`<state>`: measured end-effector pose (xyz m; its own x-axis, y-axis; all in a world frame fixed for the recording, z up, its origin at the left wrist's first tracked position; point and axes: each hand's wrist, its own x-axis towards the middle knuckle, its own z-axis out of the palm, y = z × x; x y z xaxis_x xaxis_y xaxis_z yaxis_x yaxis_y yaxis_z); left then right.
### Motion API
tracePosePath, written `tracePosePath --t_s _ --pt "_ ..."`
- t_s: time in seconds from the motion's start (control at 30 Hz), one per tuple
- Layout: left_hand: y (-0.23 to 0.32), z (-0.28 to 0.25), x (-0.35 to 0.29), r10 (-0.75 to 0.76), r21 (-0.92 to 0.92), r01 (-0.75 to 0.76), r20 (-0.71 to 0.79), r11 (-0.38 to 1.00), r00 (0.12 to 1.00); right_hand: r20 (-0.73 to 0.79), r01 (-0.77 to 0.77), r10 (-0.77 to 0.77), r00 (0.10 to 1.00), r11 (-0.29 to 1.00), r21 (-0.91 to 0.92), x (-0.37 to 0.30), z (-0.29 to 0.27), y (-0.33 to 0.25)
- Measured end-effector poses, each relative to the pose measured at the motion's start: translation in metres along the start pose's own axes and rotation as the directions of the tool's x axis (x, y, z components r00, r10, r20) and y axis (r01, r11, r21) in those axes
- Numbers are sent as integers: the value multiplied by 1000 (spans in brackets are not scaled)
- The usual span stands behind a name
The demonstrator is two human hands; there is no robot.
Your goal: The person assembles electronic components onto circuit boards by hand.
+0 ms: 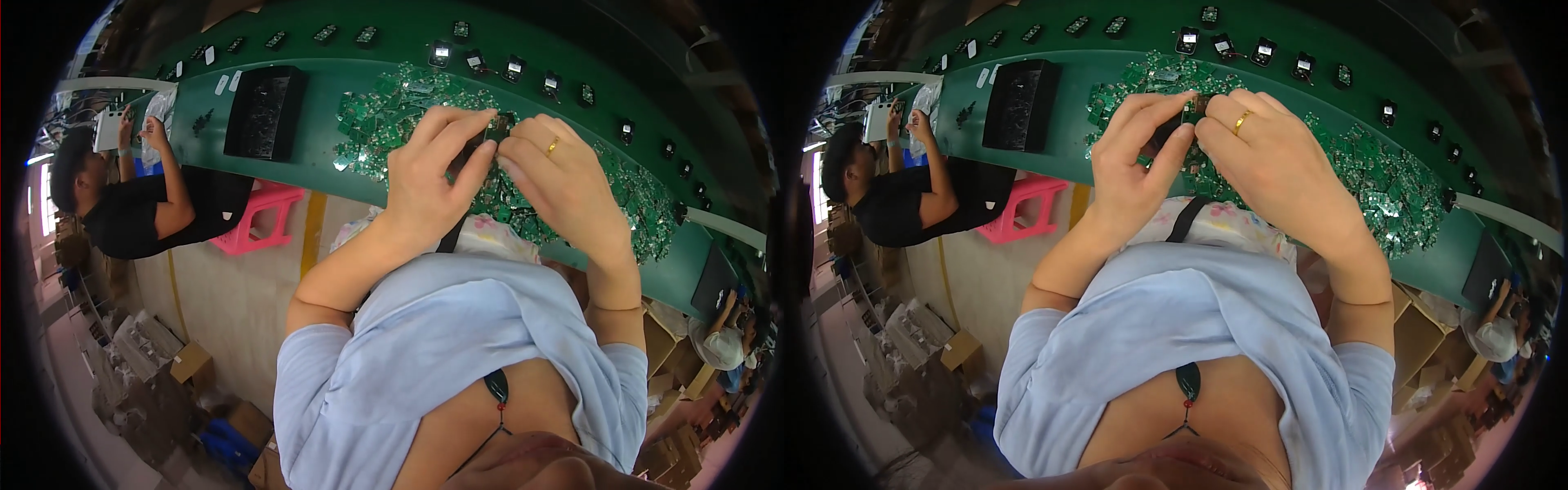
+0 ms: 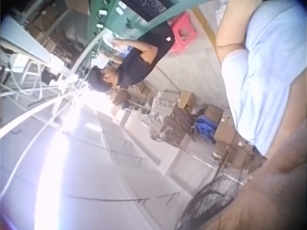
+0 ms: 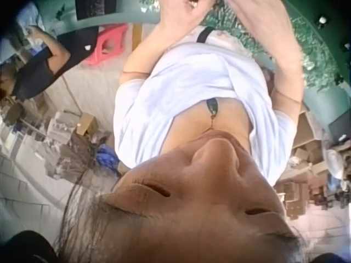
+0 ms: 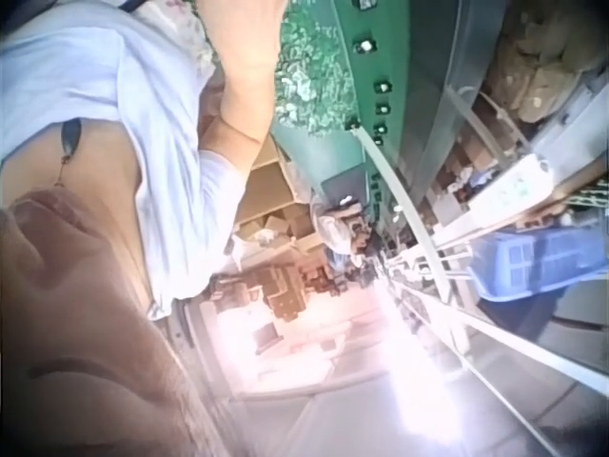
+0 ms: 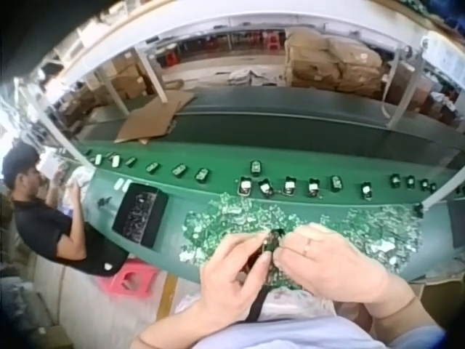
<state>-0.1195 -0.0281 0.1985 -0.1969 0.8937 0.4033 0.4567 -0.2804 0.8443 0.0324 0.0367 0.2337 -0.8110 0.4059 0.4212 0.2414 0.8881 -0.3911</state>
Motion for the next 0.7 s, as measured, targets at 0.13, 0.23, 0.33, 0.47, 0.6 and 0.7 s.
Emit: tracePosePath --t_s 0.13,0.23,0.33,0.47,0.6,0.7 --pt "0 -3 3 30 41 -31 18 999 999 -58 -54 53 997 998 -18 -4 7 2" --pt "-13 -6 3 -41 -154 39 -11 987 999 -270 -72 73 960 997 14 -4 24 6" --pt "-25 -14 8 -86 -300 73 -29 951 996 -313 -376 654 689 692 617 -8 50 -11" --pt "-41 -21 -3 -152 -386 191 128 903 980 -33 -376 805 592 312 873 7 76 -35" --pt "-65 -48 -10 -296 -358 388 284 849 912 -108 -297 819 564 324 898 5 94 -28" --pt "-85 -60 -2 -408 -373 606 486 702 773 -58 -333 775 629 336 881 8 101 -34"
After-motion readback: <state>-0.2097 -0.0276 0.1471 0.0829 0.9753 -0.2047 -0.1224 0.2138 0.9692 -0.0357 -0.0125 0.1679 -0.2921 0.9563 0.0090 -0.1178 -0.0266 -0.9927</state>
